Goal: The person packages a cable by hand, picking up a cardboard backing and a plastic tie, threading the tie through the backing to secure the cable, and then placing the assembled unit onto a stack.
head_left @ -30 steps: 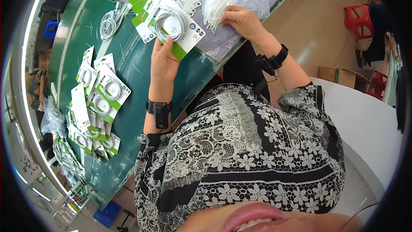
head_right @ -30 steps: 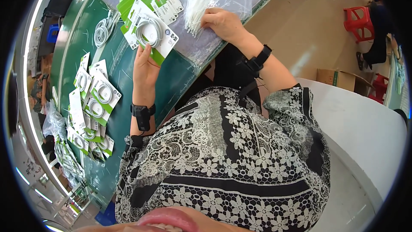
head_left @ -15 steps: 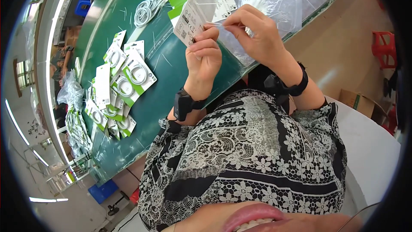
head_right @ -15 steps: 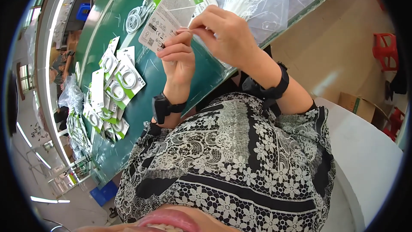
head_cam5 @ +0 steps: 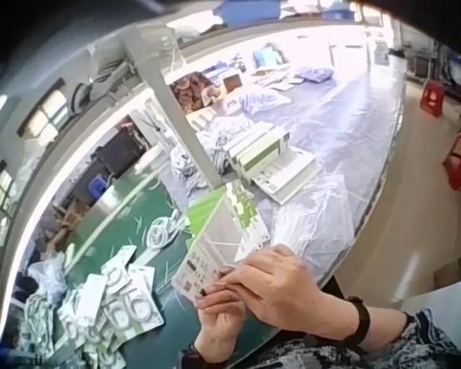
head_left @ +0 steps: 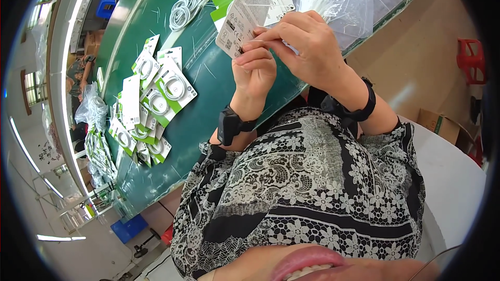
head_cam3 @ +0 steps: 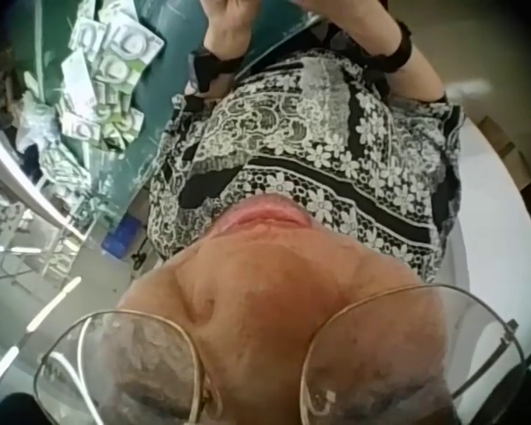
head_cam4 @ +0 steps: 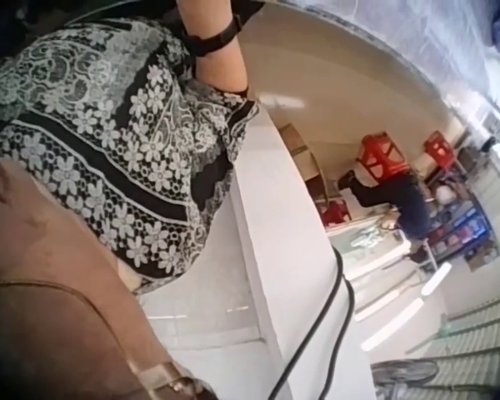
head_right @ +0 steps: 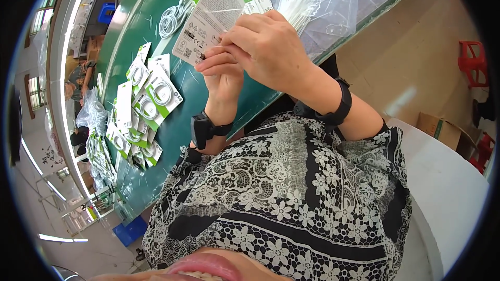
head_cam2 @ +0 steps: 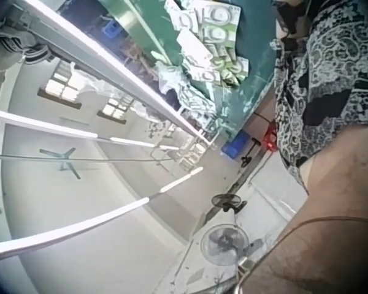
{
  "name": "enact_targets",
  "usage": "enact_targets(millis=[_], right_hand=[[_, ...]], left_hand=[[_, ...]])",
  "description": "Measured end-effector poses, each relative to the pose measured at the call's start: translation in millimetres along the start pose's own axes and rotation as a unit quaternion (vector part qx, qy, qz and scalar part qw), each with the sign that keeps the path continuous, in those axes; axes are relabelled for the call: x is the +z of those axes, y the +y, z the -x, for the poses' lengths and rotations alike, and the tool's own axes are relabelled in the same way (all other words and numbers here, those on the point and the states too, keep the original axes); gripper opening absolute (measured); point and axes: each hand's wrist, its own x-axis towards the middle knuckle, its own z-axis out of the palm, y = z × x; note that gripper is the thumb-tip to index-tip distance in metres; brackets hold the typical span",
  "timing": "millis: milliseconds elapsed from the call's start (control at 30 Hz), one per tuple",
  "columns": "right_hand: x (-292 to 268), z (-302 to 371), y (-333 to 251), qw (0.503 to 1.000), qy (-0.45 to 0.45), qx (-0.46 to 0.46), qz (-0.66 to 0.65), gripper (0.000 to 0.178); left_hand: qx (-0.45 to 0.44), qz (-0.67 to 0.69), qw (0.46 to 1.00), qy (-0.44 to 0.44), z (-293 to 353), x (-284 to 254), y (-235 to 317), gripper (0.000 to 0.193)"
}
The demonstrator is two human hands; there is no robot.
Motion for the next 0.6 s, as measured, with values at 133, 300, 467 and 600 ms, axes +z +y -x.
enact_targets(millis=[133, 300, 467, 600], right_hand=[[2.4, 0.5, 1.2, 1.0, -0.016, -0.014, 0.017, 0.017], [4.0, 0.1, -0.8, 1.0, -0.024, -0.007, 0.01, 0.017], [3.7, 0.4, -4.1, 1.0, -0.021, 0.016, -0.004, 0.017], [3.1, -0.3, -5.9, 1.0, -0.015, 0.021, 0.0, 0.016]], left_hand=[[-0.007, -0.017, 1.0, -0.005, 0.8, -1.6, 2.6, 0.023], [0.002, -0.068, 0.998, -0.002, 3.6, -2.9, 7.0, 0.024], [0.008, -0.129, 0.992, 0.014, 5.4, -2.9, 10.9, 0.025], [0.003, -0.129, 0.992, 0.007, 4.6, -3.0, 12.4, 0.025]])
